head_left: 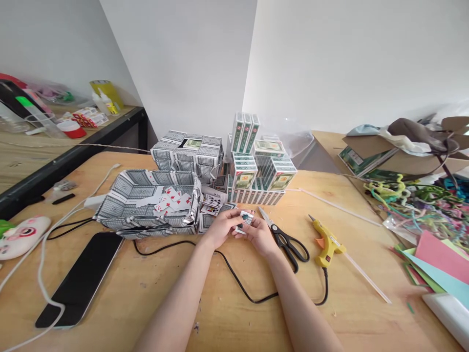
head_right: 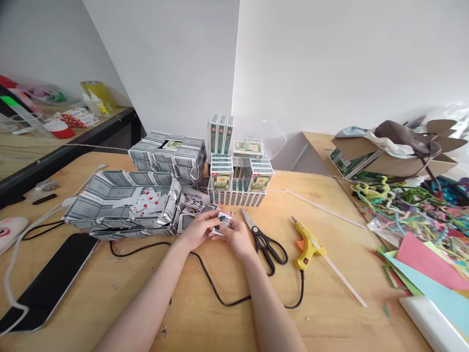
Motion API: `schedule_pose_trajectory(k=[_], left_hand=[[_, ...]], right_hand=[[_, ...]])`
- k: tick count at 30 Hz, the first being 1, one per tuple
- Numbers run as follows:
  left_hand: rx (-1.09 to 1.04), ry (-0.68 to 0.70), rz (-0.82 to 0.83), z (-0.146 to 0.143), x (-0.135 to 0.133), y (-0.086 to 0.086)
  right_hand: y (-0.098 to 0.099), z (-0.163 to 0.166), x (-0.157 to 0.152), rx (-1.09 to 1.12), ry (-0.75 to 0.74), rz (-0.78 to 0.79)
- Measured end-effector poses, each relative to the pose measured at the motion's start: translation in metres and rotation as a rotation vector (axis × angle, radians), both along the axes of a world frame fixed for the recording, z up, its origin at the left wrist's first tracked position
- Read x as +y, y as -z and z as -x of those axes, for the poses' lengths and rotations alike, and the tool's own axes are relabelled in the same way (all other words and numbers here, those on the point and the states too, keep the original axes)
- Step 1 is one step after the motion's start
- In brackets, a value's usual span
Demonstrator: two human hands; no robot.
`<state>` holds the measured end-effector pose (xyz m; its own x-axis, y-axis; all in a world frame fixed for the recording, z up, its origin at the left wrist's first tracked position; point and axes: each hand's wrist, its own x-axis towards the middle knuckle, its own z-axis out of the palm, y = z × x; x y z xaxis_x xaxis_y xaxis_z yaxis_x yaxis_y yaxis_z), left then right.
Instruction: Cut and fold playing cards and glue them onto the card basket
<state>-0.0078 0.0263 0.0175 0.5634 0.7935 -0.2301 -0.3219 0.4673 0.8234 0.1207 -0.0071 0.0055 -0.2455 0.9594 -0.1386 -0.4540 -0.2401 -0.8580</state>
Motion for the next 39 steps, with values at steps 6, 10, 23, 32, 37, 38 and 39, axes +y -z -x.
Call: schedule_pose_trajectory(k=[6, 10, 23, 32, 37, 38, 39], left_hand=[[-0.246, 0.145, 0.038, 0.007, -0.005, -0.007], [-0.274, 0.127, 0.053, 0.007, -0.004, -0.004], [-0.053, -0.227, -0.178, -0.004, 0.003, 0.001], [0.168, -0.458, -0.233, -0.015, -0.003, 0.008], [0.183, -0.495, -0.245, -0.018, -0.005, 0.009], [0.197, -0.524, -0.268, -0.018, -0.005, 0.009], [0.21, -0.548, -0.29, -0.018, -0.006, 0.008]], right_hand=[[-0.009, -0.006, -0.004, 0.29, -0.174, 0.098], [-0.012, -0.01, -0.008, 0.385, -0.26, 0.102], [0.004, -0.004, 0.003, -0.019, 0.344, -0.115], [0.003, 0.0, 0.003, -0.196, 0.353, -0.173], [0.002, -0.004, 0.004, -0.162, 0.382, -0.12], [0.002, -0.003, 0.004, -0.15, 0.389, -0.111], [0.002, -0.003, 0.004, -0.137, 0.396, -0.102]])
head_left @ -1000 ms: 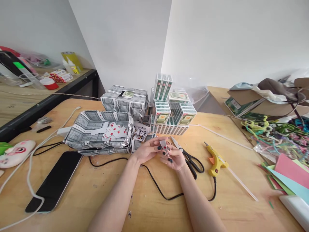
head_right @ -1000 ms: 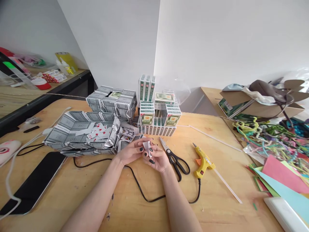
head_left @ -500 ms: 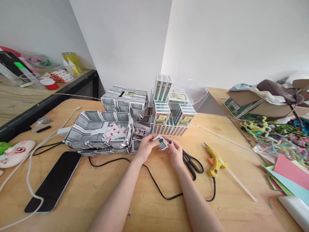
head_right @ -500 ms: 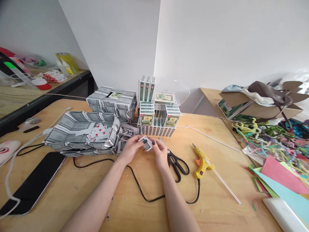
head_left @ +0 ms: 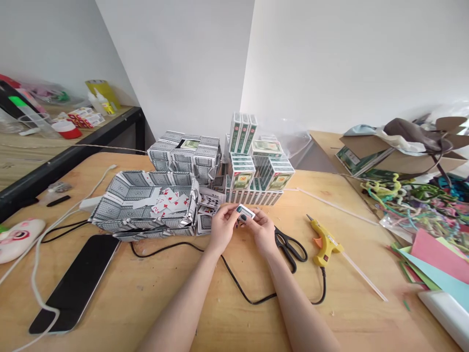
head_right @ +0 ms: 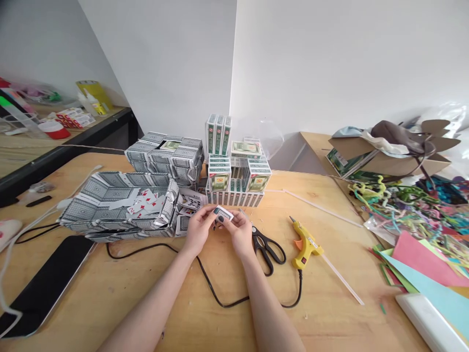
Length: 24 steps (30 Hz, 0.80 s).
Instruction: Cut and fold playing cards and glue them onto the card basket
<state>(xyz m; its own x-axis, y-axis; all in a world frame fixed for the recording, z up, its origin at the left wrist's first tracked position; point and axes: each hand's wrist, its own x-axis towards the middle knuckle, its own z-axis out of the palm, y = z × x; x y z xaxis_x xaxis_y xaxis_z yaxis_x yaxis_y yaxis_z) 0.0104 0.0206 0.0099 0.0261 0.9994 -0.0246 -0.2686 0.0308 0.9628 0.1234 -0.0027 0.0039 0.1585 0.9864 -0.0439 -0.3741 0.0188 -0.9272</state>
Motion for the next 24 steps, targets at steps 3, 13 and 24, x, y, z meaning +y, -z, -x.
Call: schedule_pose_trajectory(k=[3, 13, 24], left_hand=[[0.02, -0.016, -0.027, -0.0016, -0.0012, -0.0022], [0.085, 0.006, -0.002, -0.0036, -0.0018, 0.0017], [0.164, -0.039, -0.043, -0.0044, -0.001, 0.0058]], right_hand=[[-0.0005, 0.0021, 0.0006, 0.059, 0.027, 0.012], [0.0017, -0.0008, 0.0012, 0.118, 0.066, 0.054], [0.004, -0.0009, 0.0026, -0.001, 0.088, 0.041]])
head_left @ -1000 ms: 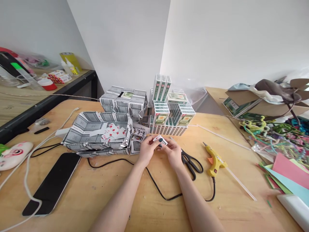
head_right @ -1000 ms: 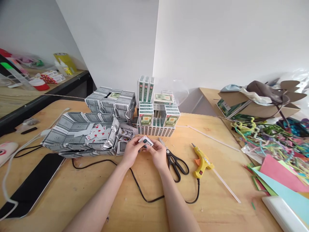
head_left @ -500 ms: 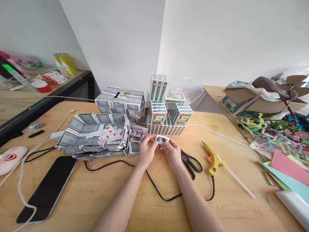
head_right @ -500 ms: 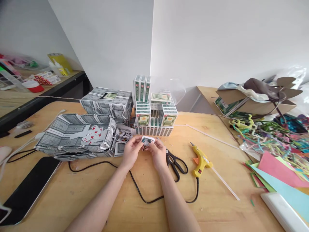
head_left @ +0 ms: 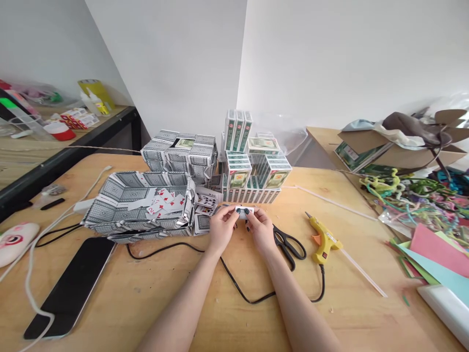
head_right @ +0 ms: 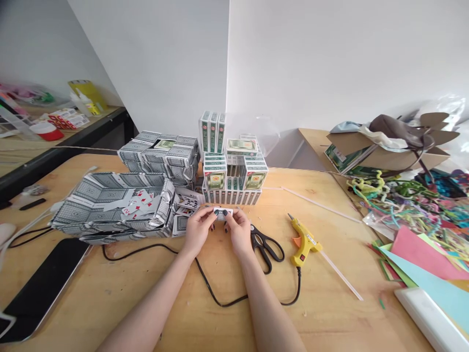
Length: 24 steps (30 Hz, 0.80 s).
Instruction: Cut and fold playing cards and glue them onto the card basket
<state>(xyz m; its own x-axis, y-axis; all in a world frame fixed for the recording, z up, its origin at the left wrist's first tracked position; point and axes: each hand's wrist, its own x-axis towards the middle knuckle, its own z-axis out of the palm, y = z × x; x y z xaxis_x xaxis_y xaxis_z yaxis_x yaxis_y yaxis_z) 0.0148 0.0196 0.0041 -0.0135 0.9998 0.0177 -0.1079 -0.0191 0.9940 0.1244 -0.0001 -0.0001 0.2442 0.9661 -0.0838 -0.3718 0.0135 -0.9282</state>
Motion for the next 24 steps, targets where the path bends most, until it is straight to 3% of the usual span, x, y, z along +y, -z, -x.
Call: schedule_pose_trajectory(k=[24], left_hand=[[-0.061, -0.024, 0.083, -0.0022, 0.0015, 0.0002]], right_hand=[[-0.001, -0.0021, 0.0009, -0.055, 0.019, 0.036]])
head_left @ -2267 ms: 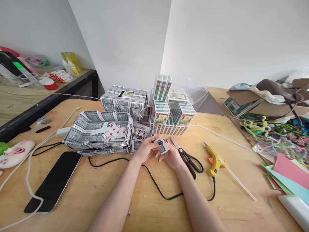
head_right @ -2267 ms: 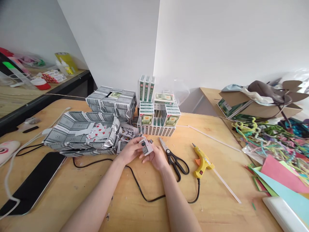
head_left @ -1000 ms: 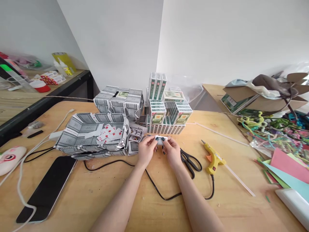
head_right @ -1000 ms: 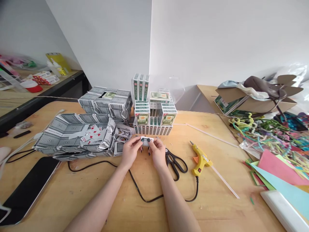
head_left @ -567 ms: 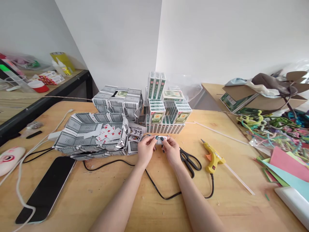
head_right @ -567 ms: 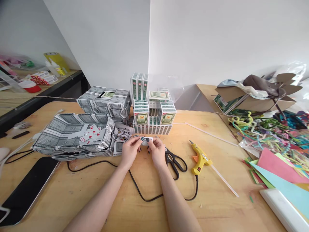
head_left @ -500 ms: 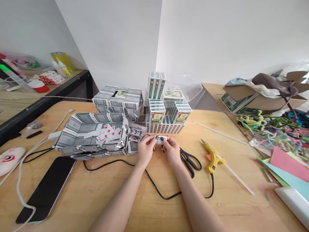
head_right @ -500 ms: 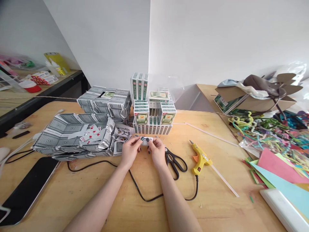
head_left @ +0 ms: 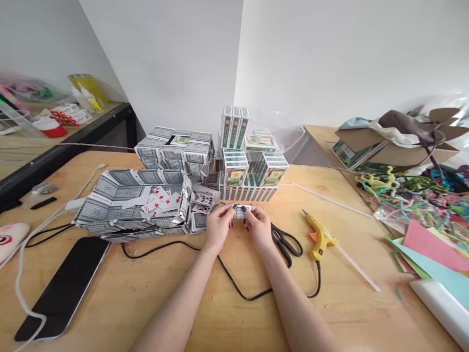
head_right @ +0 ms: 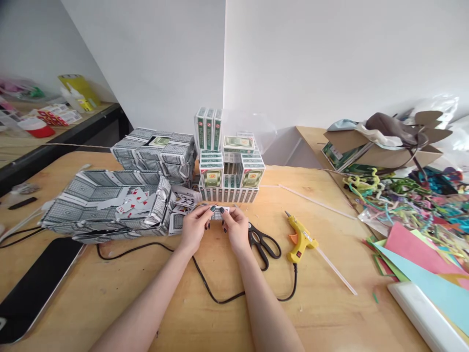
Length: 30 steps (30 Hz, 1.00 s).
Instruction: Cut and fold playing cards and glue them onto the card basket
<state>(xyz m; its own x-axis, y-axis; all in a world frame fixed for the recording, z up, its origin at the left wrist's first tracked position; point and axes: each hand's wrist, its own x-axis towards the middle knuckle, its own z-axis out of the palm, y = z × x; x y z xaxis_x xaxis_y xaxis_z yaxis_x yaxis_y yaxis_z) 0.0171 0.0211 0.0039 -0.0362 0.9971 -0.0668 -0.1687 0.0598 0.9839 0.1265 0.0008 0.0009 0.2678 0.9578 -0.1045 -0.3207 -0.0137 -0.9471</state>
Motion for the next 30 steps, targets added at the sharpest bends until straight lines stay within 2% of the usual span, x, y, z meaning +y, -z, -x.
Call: schedule_pose_trajectory(k=[15, 18, 24, 27, 30], left_hand=[[0.052, 0.02, 0.006, -0.001, 0.0, 0.002], [0.138, 0.018, -0.1, 0.002, 0.001, 0.003], [0.426, 0.038, -0.42, 0.015, 0.003, 0.003], [0.514, 0.068, -0.473, 0.021, 0.004, 0.002], [0.492, 0.095, -0.44, 0.023, 0.004, 0.0]], right_hand=[[0.001, -0.001, -0.001, 0.034, 0.011, -0.005], [0.0, -0.002, -0.002, -0.087, 0.013, -0.017], [-0.001, -0.007, -0.004, -0.504, -0.077, -0.077], [0.001, -0.007, -0.005, -0.599, -0.138, -0.099], [0.003, -0.006, -0.005, -0.557, -0.161, -0.092]])
